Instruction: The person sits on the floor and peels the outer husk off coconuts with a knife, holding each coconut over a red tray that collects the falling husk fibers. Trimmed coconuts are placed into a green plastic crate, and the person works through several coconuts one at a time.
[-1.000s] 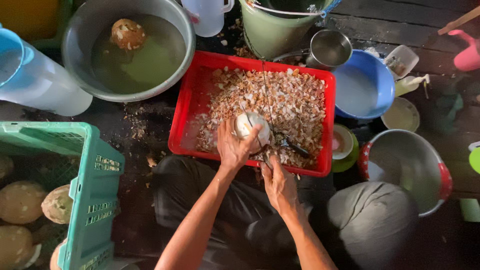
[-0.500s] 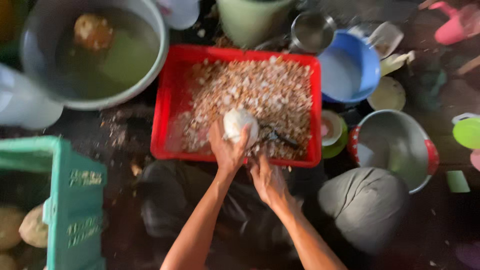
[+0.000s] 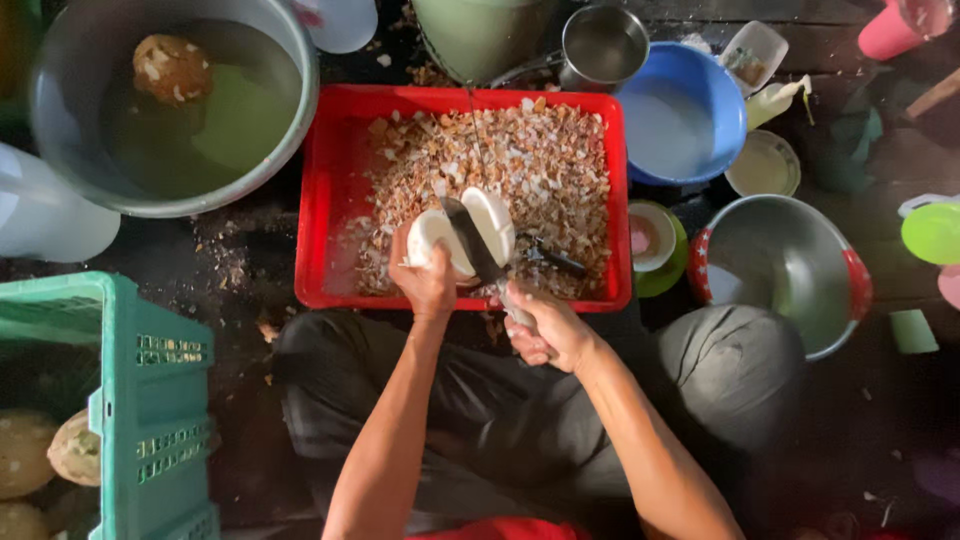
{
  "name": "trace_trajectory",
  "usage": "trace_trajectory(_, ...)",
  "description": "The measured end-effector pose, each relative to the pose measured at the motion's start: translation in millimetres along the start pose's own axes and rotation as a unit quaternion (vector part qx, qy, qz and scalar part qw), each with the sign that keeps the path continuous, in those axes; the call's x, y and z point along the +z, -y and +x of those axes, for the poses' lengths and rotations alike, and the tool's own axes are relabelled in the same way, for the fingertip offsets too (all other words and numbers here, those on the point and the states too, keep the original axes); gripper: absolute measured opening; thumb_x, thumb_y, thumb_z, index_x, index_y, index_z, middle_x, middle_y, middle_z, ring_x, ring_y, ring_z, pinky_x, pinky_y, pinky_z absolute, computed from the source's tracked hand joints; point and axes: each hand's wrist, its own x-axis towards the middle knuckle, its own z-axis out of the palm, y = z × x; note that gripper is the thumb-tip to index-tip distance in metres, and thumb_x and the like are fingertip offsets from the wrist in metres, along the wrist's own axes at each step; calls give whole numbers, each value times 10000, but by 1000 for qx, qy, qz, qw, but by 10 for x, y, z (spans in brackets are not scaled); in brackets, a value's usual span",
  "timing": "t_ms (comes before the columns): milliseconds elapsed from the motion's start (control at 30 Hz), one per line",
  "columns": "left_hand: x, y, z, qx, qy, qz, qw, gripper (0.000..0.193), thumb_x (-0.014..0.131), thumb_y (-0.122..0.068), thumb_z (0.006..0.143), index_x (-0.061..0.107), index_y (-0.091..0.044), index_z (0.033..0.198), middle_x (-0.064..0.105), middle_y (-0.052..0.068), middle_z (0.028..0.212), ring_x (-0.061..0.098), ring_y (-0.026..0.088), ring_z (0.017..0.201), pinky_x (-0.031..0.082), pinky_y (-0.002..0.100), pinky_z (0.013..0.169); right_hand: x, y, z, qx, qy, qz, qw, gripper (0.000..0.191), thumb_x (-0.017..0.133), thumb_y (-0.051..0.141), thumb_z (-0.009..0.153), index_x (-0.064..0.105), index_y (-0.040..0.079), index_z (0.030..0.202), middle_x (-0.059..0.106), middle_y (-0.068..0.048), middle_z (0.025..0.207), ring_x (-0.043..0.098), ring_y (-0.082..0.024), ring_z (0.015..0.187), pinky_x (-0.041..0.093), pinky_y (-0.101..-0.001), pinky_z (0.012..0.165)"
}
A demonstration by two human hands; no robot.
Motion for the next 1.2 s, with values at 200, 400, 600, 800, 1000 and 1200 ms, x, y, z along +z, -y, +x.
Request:
trace_trajectory(200, -32, 39, 141, -36, -59, -24, 997, 278, 640, -56, 878, 670, 34, 1139, 659, 51, 1009, 617, 136, 901, 530, 296, 821, 226, 172, -405, -105, -93, -176, 974, 291, 538, 345, 1017, 588, 93, 1154, 473, 1, 613, 384, -66, 385, 308, -259, 333)
trace_trajectory(400, -204, -19, 285, -90, -73, -26, 993, 279, 663, -111, 877, 653, 0, 1133, 658, 38, 926, 590, 128, 758, 504, 301, 679, 86, 708, -338, -207, -229, -344, 887, 396, 568, 368, 1020, 557, 91, 1303, 583, -61, 720, 495, -143, 520, 417, -297, 469)
trace_trajectory(600, -256, -93, 290, -17, -47, 90, 995, 240, 693, -87, 881, 711, 34, 1087, 687, 73, 988, 647, 142, 901, 543, 299, 835, 431, 972, -177, -319, -293, -729, 529, 705, 731, 436, 946, 480, 101, 1514, 605, -231, 1379, 602, -371, 1216, 503, -434, 928)
trace_trajectory(800, -188, -163, 112, -45, 8, 8, 999, 251, 688, -101, 887, 693, 49, 1087, 701, 66, 999, 648, 144, 925, 539, 298, 859, 901, 650, -32, -402, -198, -524, 724, 790, 731, 339, 897, 377, 100, 1561, 576, -200, 1433, 612, -298, 1278, 523, -406, 1038)
trace_trajectory(1000, -96, -49, 65, -16, -24, -16, 999, 266, 673, -46, 845, 694, 51, 1092, 689, 85, 1055, 654, 162, 995, 529, 309, 931, 716, 482, 234, -465, -244, -306, 794, 621, 591, 39, 892, 433, 26, 1493, 588, -171, 1377, 637, -292, 1230, 572, -393, 1017)
trace_trajectory(1200, -149, 73, 293, -274, -105, -324, 899, 423, 596, -257, 873, 659, 42, 1165, 721, 169, 1083, 698, 318, 1034, 565, 444, 928, 505, 398, 367, -388, -207, 56, 896, 539, 569, -23, 861, 520, -5, 1398, 638, -188, 1242, 689, -286, 1064, 617, -443, 827)
